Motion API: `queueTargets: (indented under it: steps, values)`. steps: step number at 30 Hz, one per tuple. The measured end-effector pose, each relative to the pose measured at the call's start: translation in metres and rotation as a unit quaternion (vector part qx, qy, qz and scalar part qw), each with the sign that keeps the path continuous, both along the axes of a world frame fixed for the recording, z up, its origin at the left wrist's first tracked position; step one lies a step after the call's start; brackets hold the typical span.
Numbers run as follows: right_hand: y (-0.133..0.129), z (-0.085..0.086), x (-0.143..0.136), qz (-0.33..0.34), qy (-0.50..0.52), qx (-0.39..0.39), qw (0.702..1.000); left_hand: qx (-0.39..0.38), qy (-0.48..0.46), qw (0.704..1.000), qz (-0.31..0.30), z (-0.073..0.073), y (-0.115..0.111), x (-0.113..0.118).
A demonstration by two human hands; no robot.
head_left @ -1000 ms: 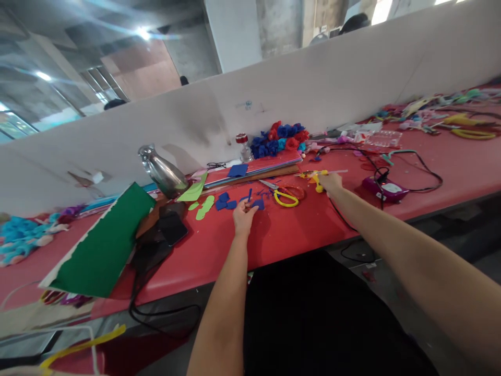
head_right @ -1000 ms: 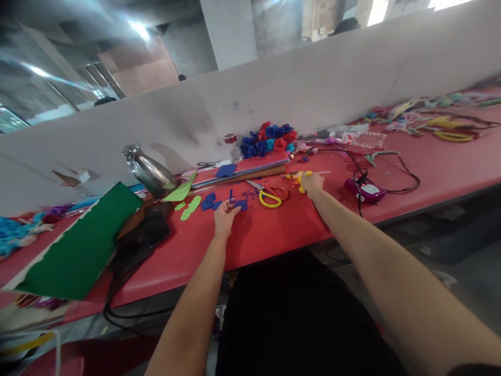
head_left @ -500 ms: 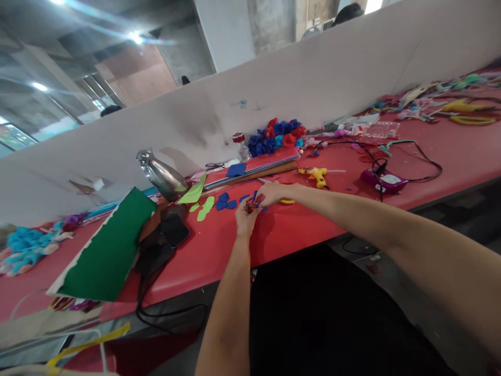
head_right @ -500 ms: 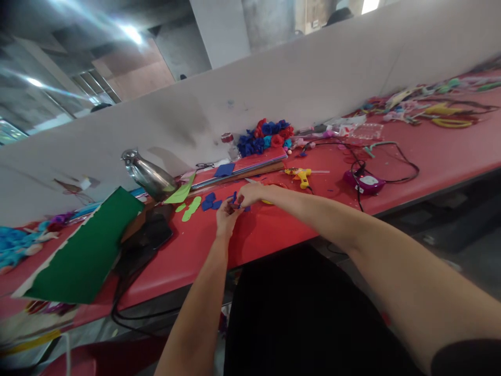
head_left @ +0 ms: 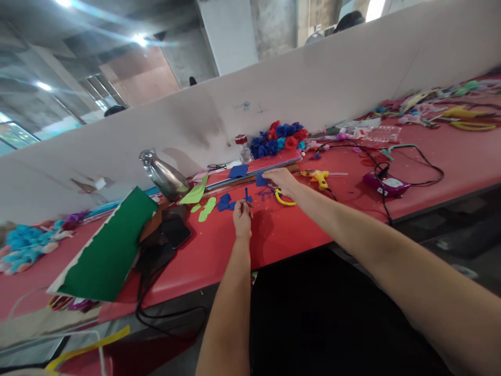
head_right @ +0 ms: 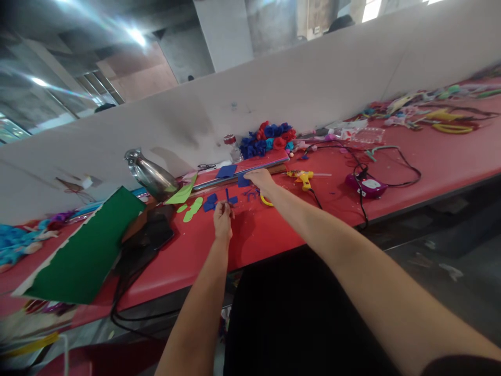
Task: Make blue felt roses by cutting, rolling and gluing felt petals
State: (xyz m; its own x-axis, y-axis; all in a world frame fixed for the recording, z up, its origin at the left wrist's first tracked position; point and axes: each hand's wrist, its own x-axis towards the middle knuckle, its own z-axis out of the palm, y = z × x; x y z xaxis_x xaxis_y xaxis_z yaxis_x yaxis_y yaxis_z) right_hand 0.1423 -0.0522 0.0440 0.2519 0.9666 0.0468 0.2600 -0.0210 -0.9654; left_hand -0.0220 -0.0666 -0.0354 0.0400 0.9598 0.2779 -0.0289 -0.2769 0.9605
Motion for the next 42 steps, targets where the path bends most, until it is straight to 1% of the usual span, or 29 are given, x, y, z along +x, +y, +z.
queueTargets:
  steps: [2, 6, 8, 10, 13, 16, 22, 28, 32, 37, 42]
  values:
    - [-0.01, -0.015, -0.01, -0.038, 0.111, 0.01, 0.993, 0.004, -0.027, 1.0, -0.006, 0.0, 0.0, -0.001]
    - [-0.032, -0.046, -0.032, -0.079, 0.287, 0.009, 0.954, 0.01, -0.072, 0.997, -0.022, 0.0, 0.0, -0.001]
    - [-0.039, -0.056, -0.039, -0.089, 0.35, 0.009, 0.932, 0.006, -0.081, 0.996, -0.027, 0.0, 0.0, -0.001]
    - [-0.043, -0.06, -0.043, -0.096, 0.399, 0.011, 0.912, 0.002, -0.09, 0.996, -0.03, 0.0, 0.0, -0.001]
    - [-0.044, -0.06, -0.045, -0.107, 0.45, 0.014, 0.887, -0.013, -0.113, 0.993, -0.04, 0.0, 0.001, -0.002]
    - [-0.043, -0.058, -0.047, -0.117, 0.483, 0.016, 0.867, -0.04, -0.138, 0.988, -0.062, 0.0, 0.002, -0.003]
    - [-0.042, -0.053, -0.056, -0.134, 0.519, 0.024, 0.844, -0.06, -0.146, 0.982, -0.102, 0.002, 0.001, -0.004]
    - [-0.04, -0.052, -0.062, -0.15, 0.531, 0.033, 0.833, -0.059, -0.15, 0.983, -0.093, 0.001, 0.0, -0.002]
    - [-0.04, -0.052, -0.067, -0.15, 0.536, 0.035, 0.83, -0.054, -0.131, 0.986, -0.087, 0.0, -0.001, -0.001]
    - [-0.042, -0.051, -0.069, -0.151, 0.537, 0.036, 0.829, -0.057, -0.108, 0.989, -0.08, 0.0, -0.001, -0.002]
    - [-0.041, -0.049, -0.069, -0.151, 0.534, 0.036, 0.831, -0.06, -0.119, 0.988, -0.074, 0.001, -0.002, 0.0]
